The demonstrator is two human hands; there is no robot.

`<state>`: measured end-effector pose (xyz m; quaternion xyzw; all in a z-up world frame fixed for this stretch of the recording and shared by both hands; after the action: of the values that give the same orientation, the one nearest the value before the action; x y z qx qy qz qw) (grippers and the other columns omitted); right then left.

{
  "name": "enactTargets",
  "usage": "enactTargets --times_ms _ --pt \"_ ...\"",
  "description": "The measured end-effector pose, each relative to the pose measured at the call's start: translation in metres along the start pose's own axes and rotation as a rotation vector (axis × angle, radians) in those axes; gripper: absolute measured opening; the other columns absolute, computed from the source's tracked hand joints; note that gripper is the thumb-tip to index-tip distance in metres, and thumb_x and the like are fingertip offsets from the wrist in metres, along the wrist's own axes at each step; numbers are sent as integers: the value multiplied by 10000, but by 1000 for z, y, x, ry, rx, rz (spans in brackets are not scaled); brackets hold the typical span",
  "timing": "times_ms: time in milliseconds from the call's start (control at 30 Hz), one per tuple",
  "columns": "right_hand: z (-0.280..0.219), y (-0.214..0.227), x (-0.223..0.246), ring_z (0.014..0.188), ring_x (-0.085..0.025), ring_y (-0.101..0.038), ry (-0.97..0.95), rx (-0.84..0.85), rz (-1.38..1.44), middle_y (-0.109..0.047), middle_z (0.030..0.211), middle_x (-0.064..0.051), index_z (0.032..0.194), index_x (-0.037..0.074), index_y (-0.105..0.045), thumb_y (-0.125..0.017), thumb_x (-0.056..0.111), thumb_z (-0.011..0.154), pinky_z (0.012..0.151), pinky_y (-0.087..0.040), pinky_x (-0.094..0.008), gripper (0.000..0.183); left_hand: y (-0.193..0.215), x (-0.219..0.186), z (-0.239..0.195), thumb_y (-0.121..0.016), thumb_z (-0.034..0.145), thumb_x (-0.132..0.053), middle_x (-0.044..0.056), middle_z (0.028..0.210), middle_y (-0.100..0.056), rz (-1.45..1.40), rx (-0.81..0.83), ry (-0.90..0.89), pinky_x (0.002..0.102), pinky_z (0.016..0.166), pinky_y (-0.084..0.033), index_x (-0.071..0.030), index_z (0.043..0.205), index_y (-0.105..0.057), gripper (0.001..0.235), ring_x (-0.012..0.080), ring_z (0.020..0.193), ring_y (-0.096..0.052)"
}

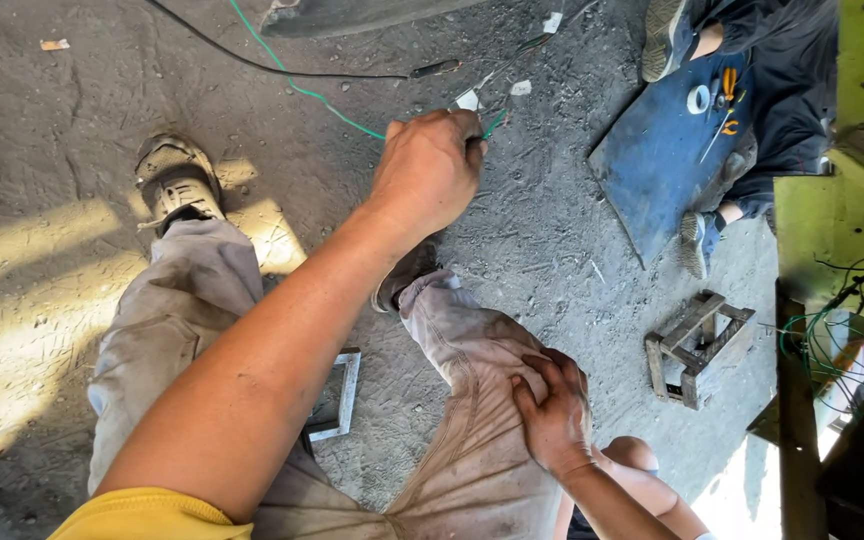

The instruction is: The person uses a red-handled tool to strip the insulation from a green wire. They then twist the exposed wire ends together by hand to create a connection.

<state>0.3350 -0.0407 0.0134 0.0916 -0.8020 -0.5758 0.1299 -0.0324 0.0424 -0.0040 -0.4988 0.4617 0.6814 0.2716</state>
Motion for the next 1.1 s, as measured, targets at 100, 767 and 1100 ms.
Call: enactTargets --times_ms 100,767,1100 --pt "1 0 1 1218 -321 -543 -1 1 4 -573 1320 -130 1184 88 -706 -682 316 890 1045 -454 -425 372 -1 -1 0 -633 909 -142 115 881 -728 9 5 -19 415 868 -430 -67 929 -714 112 314 821 -672" --pt "11 10 12 1256 -343 -529 7 20 14 -568 1368 -161 1197 42 -697 -668 298 898 1082 -428 -447 395 3 -9 3 -595 883 -94 184 878 -726 -66 51 15 495 667 -546 -5 890 -705 141 397 707 -693" --pt "9 5 2 1196 -312 -559 11 9 -28 -585 1307 -121 1212 101 -696 -685 323 893 1014 -474 -416 388 5 -9 2 -617 908 -104 163 836 -738 -27 58 36 488 769 -528 -22 891 -685 109 378 723 -700"
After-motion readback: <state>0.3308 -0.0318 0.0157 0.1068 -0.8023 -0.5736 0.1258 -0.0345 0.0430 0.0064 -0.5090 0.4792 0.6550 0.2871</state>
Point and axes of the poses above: each hand's wrist, its own z-axis towards the middle knuckle, its own y-axis out of the back of the hand, x = y × z, the point moved 5 cm from there along z, towards the middle knuckle
